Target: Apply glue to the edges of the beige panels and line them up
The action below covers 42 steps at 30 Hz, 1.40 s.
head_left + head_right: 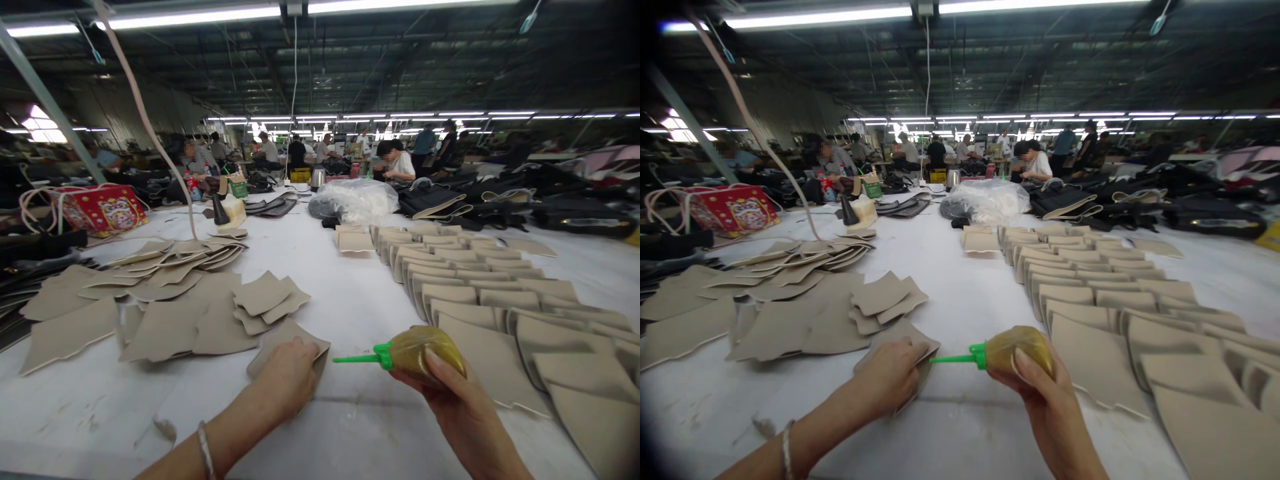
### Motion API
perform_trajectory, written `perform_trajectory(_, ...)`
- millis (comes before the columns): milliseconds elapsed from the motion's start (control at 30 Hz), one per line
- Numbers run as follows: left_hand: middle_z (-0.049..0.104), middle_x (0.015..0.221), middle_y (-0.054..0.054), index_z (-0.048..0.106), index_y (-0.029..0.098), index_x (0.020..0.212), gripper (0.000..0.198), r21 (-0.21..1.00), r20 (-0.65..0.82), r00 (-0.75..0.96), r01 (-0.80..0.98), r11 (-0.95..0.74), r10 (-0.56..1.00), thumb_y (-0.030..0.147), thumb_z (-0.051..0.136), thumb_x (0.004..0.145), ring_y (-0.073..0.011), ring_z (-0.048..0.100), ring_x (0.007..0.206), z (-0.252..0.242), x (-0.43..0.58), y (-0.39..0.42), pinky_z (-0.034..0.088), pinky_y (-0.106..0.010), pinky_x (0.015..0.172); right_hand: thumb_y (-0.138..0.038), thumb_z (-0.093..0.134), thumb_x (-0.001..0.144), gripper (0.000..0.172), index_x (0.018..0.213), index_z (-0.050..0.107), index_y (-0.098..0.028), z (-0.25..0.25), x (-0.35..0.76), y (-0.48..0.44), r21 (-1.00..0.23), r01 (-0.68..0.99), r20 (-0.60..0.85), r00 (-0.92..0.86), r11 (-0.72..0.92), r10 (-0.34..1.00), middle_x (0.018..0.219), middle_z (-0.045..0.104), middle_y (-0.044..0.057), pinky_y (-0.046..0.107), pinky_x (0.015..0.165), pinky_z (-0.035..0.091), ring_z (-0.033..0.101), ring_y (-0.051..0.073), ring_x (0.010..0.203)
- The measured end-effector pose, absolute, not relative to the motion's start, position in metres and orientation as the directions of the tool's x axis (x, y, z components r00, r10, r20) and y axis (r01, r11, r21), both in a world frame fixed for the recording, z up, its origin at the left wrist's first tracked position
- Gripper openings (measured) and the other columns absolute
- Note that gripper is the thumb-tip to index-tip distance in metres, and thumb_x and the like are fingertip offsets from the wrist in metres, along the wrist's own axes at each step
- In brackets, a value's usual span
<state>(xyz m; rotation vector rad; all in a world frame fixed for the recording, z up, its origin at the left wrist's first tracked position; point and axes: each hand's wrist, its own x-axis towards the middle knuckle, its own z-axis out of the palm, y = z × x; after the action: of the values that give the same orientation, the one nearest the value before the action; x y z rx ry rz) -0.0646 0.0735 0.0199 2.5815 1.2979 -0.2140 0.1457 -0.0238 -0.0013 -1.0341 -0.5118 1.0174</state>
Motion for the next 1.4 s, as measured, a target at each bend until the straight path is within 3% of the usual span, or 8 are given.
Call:
perform_trajectory(100, 0.068, 0.097, -0.007, 0.059, 0.027, 0.117, 0.048, 0.231, -0.19, 0.65, 0.758, -0.61, 0.736, 0.011, 0.04, 0.076, -0.0235, 0.063, 0.089, 0.023, -0.073, 0.08, 0.046, -0.033, 0.078, -0.038, 0.081, 0.061, 0.054, 0.108, 0.058, -0.025, 0.001, 0.143, -0.024, -0.952, -0.273, -0.027, 0.526, 0.138, 0.85, 0.092, 0.066, 0.004, 0.037, 0.07, 0.058, 0.063, 0.026, 0.085)
perform_trajectory(167, 0.069, 0.099, -0.006, 0.057, 0.03, 0.121, 0.052, 0.258, -0.179, 0.659, 0.748, -0.611, 0.731, 0.012, 0.04, 0.076, -0.0236, 0.063, 0.091, 0.022, -0.074, 0.081, 0.045, -0.032, 0.079, -0.041, 0.079, 0.063, 0.054, 0.109, 0.055, -0.026, 0.001, 0.141, -0.024, -0.992, -0.04, 0.078, 0.537, 0.118, 0.84, 0.091, 0.063, 0.003, 0.036, 0.072, 0.056, 0.061, 0.025, 0.084)
perform_trajectory(300, 0.07, 0.096, -0.007, 0.059, 0.03, 0.119, 0.053, 0.254, -0.182, 0.655, 0.751, -0.609, 0.733, 0.012, 0.04, 0.073, -0.0253, 0.064, 0.089, 0.021, -0.071, 0.08, 0.046, -0.034, 0.076, -0.046, 0.074, 0.069, 0.052, 0.112, 0.052, -0.027, -0.003, 0.135, -0.022, -0.912, 0.4, 0.278, 0.441, 0.091, 0.853, 0.104, 0.058, 0.004, 0.04, 0.086, 0.047, 0.058, 0.026, 0.092)
perform_trajectory(500, 0.07, 0.089, -0.009, 0.063, 0.027, 0.111, 0.046, 0.231, -0.162, 0.653, 0.754, -0.615, 0.74, 0.013, 0.04, 0.074, -0.0257, 0.064, 0.083, 0.019, -0.072, 0.079, 0.045, -0.033, 0.069, -0.047, 0.068, 0.076, 0.05, 0.117, 0.047, -0.029, -0.007, 0.123, -0.015, -0.773, 0.622, 0.407, 0.332, 0.128, 0.851, 0.11, 0.057, 0.004, 0.04, 0.088, 0.045, 0.057, 0.026, 0.097)
perform_trajectory(733, 0.067, 0.084, -0.008, 0.064, 0.025, 0.101, 0.033, 0.219, -0.158, 0.637, 0.768, -0.602, 0.755, 0.022, 0.041, 0.077, -0.0257, 0.063, 0.078, 0.015, -0.075, 0.077, 0.044, -0.032, 0.066, -0.044, 0.069, 0.076, 0.051, 0.119, 0.045, -0.03, -0.013, 0.118, -0.019, -0.689, 0.712, 0.447, 0.267, 0.138, 0.854, 0.11, 0.059, 0.004, 0.038, 0.081, 0.048, 0.059, 0.026, 0.094)
perform_trajectory(967, 0.063, 0.087, -0.006, 0.06, 0.029, 0.112, 0.038, 0.258, -0.172, 0.639, 0.764, -0.592, 0.749, 0.025, 0.038, 0.081, -0.0236, 0.062, 0.078, 0.012, -0.079, 0.075, 0.043, -0.031, 0.066, -0.046, 0.068, 0.076, 0.048, 0.114, 0.046, -0.028, -0.016, 0.122, -0.018, -0.822, 0.564, 0.355, 0.402, 0.077, 0.844, 0.102, 0.059, 0.002, 0.035, 0.08, 0.046, 0.059, 0.023, 0.088)
perform_trajectory(1167, 0.061, 0.085, -0.007, 0.06, 0.028, 0.109, 0.035, 0.253, -0.174, 0.641, 0.762, -0.596, 0.747, 0.025, 0.038, 0.082, -0.024, 0.061, 0.076, 0.011, -0.079, 0.074, 0.043, -0.032, 0.065, -0.046, 0.07, 0.074, 0.047, 0.111, 0.049, -0.026, -0.015, 0.125, -0.017, -0.899, 0.433, 0.264, 0.417, 0.065, 0.87, 0.094, 0.06, 0.001, 0.032, 0.075, 0.047, 0.059, 0.022, 0.083)
perform_trajectory(1400, 0.06, 0.088, -0.007, 0.056, 0.03, 0.117, 0.04, 0.264, -0.186, 0.644, 0.76, -0.594, 0.742, 0.026, 0.037, 0.082, -0.0254, 0.062, 0.078, 0.011, -0.08, 0.074, 0.044, -0.033, 0.067, -0.046, 0.07, 0.073, 0.046, 0.11, 0.051, -0.025, -0.016, 0.125, -0.015, -0.908, 0.412, 0.284, 0.487, 0.07, 0.826, 0.094, 0.06, 0.001, 0.032, 0.075, 0.045, 0.058, 0.022, 0.084)
